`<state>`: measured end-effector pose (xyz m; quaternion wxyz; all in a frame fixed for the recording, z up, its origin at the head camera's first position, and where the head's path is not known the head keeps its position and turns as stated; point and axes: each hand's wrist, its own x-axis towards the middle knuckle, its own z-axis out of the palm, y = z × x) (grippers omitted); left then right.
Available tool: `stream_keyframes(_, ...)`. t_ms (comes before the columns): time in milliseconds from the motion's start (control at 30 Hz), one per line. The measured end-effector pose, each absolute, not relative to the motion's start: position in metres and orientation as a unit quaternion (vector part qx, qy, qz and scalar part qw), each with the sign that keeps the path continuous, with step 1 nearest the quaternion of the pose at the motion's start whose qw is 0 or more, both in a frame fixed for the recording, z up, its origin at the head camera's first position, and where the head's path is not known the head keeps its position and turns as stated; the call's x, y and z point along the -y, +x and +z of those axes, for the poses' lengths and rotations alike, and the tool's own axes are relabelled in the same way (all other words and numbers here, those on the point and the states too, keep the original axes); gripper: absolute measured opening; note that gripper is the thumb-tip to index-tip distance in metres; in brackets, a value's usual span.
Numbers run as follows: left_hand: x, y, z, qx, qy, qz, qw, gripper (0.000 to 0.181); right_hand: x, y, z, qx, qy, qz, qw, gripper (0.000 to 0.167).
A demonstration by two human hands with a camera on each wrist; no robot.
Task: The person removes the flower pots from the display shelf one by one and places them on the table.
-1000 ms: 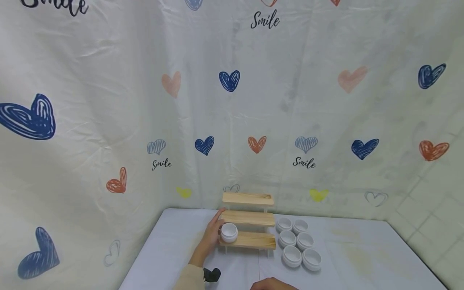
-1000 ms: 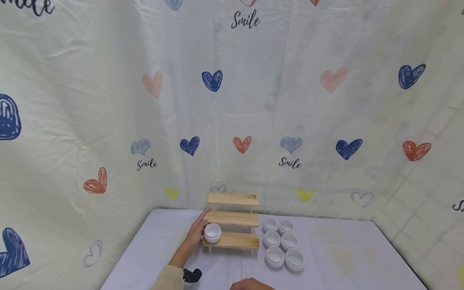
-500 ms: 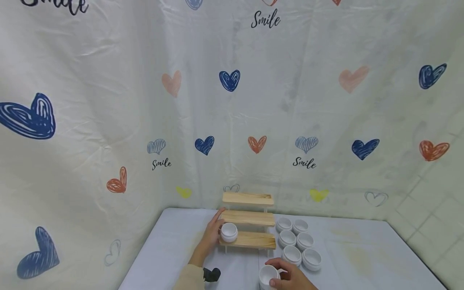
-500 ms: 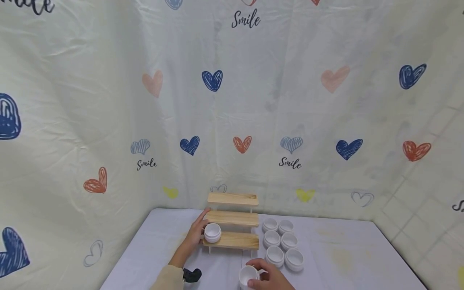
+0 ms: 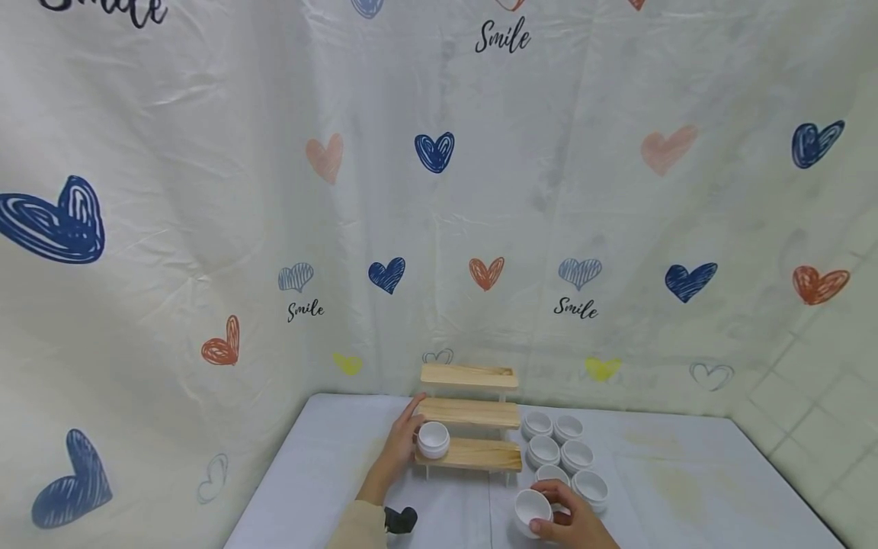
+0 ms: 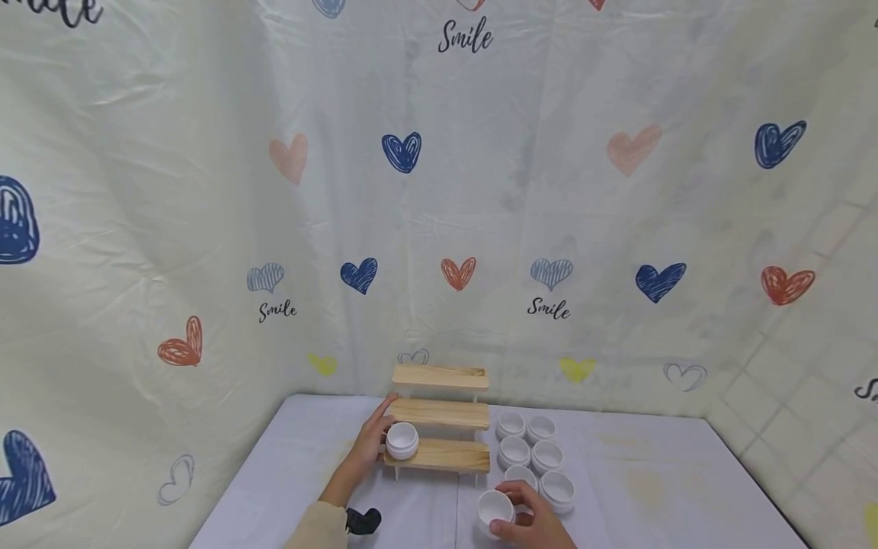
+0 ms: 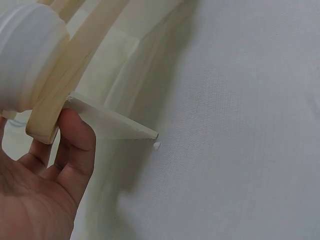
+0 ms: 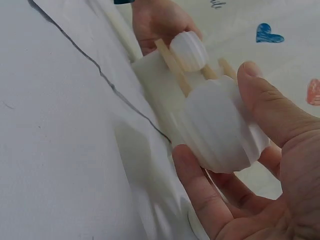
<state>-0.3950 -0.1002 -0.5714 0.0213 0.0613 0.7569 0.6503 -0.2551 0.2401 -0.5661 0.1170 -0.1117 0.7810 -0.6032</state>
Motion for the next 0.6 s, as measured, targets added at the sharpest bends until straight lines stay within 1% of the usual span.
stream_keyframes(167, 0.099, -0.394, -0.57, -0.76, 0.06, 0.647, 0.021, 0.052, -0.245, -0.252, -0.564, -0.798, -0.076, -0.588, 0.106, 0.062)
stream_keyframes(333, 0.099, -0.394, -0.568, -0.761, 0.056, 0.646, 0.022, 0.051, -0.251, -0.25, -0.565, -0.817, -0.035, -0.567, 0.101, 0.068)
stream_keyframes(433, 0.099, -0.394, -0.569, -0.761, 0.056, 0.646, 0.023, 0.051, -0.254, -0.25, -0.566, -0.822, -0.028, -0.56, 0.098, 0.07)
stream_keyframes(600, 0.099, -0.392, -0.568, -0.761, 0.064, 0.646, 0.021, 0.052, -0.261, -0.248, -0.566, -0.823, -0.029, -0.56, 0.094, 0.067)
